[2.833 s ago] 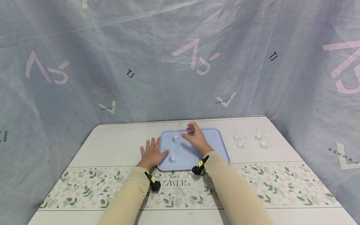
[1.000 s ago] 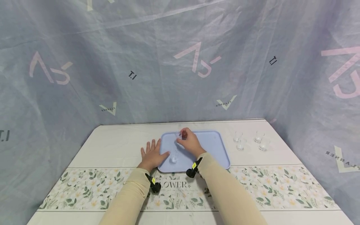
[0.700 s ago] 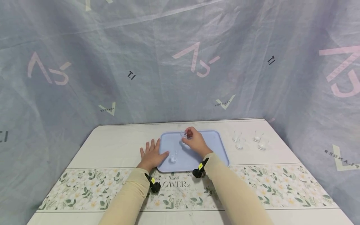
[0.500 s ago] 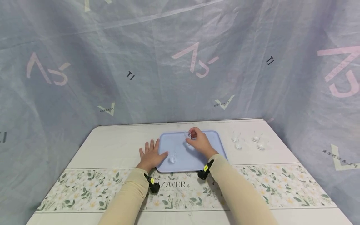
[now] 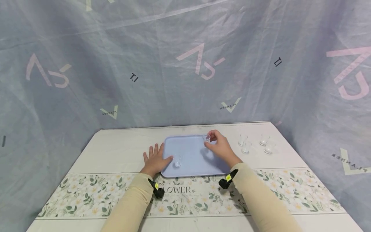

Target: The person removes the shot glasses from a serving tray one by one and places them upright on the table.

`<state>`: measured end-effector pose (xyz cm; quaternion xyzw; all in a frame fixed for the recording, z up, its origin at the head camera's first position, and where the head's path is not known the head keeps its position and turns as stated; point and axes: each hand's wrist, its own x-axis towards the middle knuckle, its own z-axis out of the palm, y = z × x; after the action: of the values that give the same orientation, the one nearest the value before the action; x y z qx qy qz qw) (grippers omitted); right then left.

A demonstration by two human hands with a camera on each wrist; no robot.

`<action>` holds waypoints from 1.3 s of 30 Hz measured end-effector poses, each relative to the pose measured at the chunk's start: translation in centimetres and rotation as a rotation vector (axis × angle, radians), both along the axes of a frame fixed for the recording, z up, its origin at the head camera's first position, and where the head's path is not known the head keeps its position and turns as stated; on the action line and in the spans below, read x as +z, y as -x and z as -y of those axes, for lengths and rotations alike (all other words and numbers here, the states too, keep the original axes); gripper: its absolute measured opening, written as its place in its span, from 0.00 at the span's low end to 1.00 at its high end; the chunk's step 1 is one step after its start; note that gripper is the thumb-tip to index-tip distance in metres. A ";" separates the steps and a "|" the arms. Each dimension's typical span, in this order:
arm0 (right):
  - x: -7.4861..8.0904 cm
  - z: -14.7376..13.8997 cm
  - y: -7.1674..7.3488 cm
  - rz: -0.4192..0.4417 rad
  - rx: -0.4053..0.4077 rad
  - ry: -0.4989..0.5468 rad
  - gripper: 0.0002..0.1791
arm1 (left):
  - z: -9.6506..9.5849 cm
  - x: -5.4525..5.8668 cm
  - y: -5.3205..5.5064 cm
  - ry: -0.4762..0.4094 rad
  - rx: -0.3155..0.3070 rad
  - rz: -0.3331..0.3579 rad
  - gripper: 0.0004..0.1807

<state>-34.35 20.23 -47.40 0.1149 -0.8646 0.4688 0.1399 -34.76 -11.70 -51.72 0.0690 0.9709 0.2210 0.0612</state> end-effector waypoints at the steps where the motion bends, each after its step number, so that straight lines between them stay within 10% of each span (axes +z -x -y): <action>1: 0.2 -0.4 -0.2 -0.004 -0.003 0.006 0.21 | 0.0 0.0 0.0 -0.002 0.000 0.000 0.52; 26: 1.4 -10.8 -6.4 -0.181 -0.216 -0.079 0.19 | -0.3 0.7 -1.4 -0.034 0.006 -0.051 0.51; 39: 1.4 -17.0 -10.1 -0.132 -0.379 -0.124 0.22 | -0.5 1.3 -1.4 0.004 0.011 -0.044 0.49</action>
<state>-24.30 37.18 -46.00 -0.0110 -0.8870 0.3712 0.2746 -33.40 -11.24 -50.44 0.0683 0.9729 0.2176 0.0386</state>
